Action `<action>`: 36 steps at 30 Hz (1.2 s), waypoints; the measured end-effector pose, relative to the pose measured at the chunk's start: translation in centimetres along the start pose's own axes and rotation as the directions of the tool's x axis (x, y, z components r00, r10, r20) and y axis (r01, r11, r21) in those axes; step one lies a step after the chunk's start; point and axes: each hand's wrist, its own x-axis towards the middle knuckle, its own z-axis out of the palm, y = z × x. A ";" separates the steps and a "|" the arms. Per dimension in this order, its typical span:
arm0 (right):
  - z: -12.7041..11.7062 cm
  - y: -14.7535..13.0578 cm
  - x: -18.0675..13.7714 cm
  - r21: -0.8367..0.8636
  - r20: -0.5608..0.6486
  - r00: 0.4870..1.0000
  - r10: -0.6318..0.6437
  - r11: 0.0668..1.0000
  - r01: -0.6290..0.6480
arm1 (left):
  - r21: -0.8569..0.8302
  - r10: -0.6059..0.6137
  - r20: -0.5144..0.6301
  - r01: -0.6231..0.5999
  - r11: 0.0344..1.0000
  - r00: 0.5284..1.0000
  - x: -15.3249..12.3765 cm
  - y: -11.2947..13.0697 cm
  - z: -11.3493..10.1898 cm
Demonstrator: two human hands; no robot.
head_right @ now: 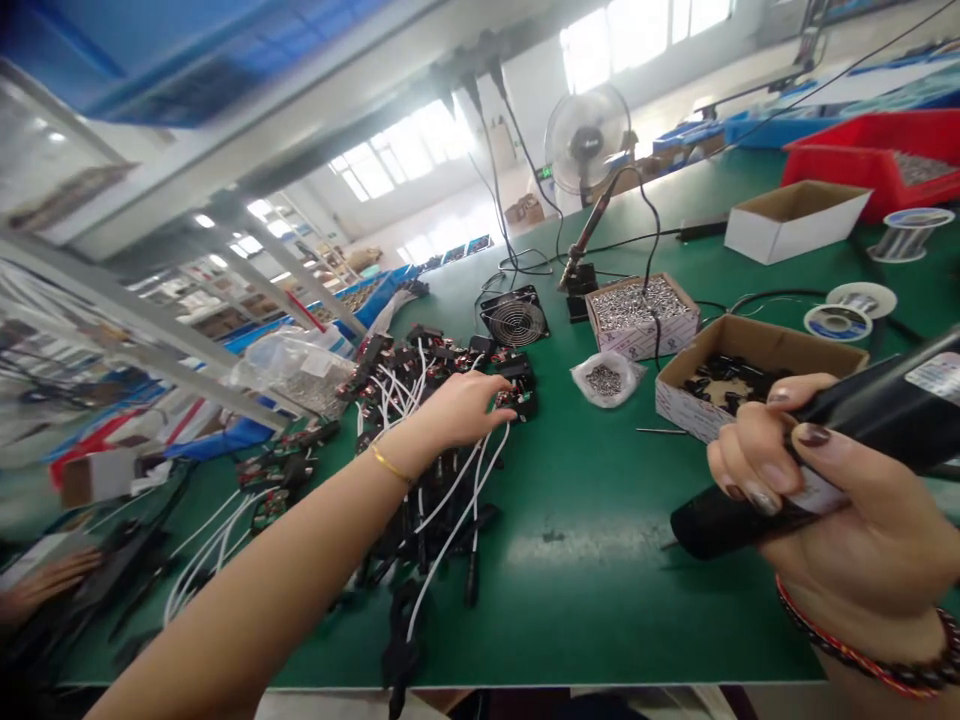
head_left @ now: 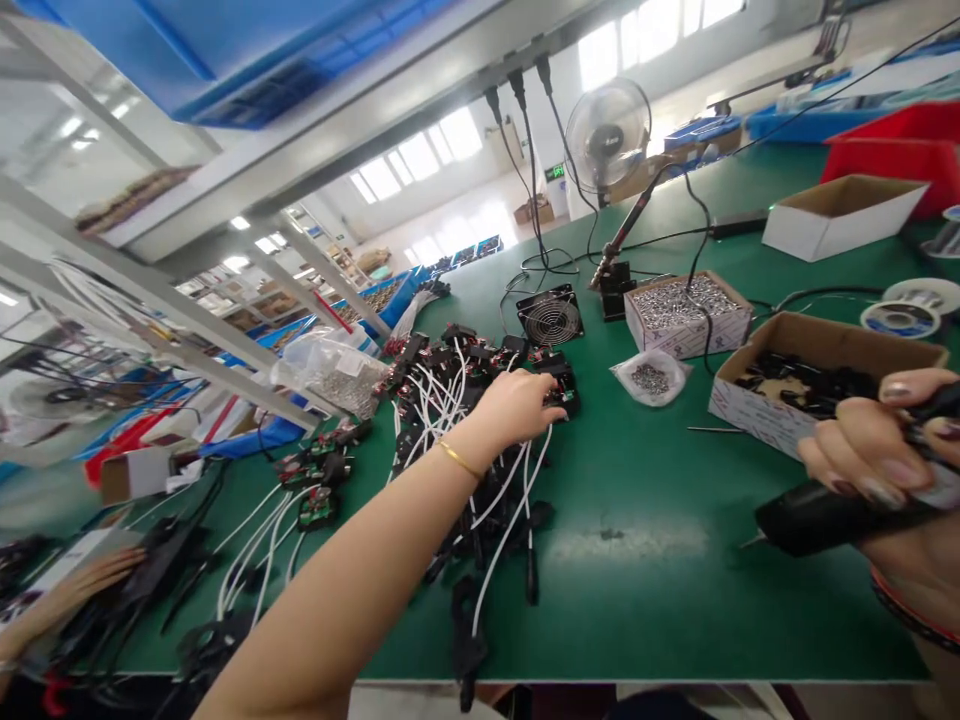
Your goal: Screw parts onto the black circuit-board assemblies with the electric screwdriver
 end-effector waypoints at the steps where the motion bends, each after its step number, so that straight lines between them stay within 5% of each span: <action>1: 0.0 0.0 -0.1 0.002 0.018 1.000 -0.009 1.000 0.009 | 0.021 0.018 0.047 -0.019 1.000 0.999 0.3 1.1 0.5; 7: -0.2 0.1 -0.2 0.049 0.036 0.999 -0.029 0.998 0.028 | 0.081 0.029 0.256 -0.052 0.995 0.966 0.7 3.9 2.3; 11: 0.4 0.3 -0.5 0.077 0.121 0.990 -0.071 0.995 0.062 | 0.001 0.046 0.345 -0.049 0.999 0.937 -2.0 5.9 2.5; 18: 1.8 0.5 -2.7 0.137 0.287 0.952 -0.104 0.988 0.067 | -0.508 0.059 0.316 0.116 0.853 0.947 -10.1 11.7 4.9; 23: 2.4 0.8 -4.0 0.096 0.398 0.916 -0.050 0.995 0.013 | -0.734 0.031 0.236 0.157 0.660 0.971 -12.4 13.9 7.4; 28: 2.5 0.5 -4.4 0.004 0.418 0.908 0.026 1.000 -0.031 | -0.735 -0.078 0.242 0.236 0.636 0.967 -12.4 15.0 8.1; 36: 3.0 -0.1 -4.6 -0.036 0.371 0.924 0.095 0.996 -0.087 | -0.718 -0.091 0.203 0.211 0.663 0.975 -12.5 15.4 8.2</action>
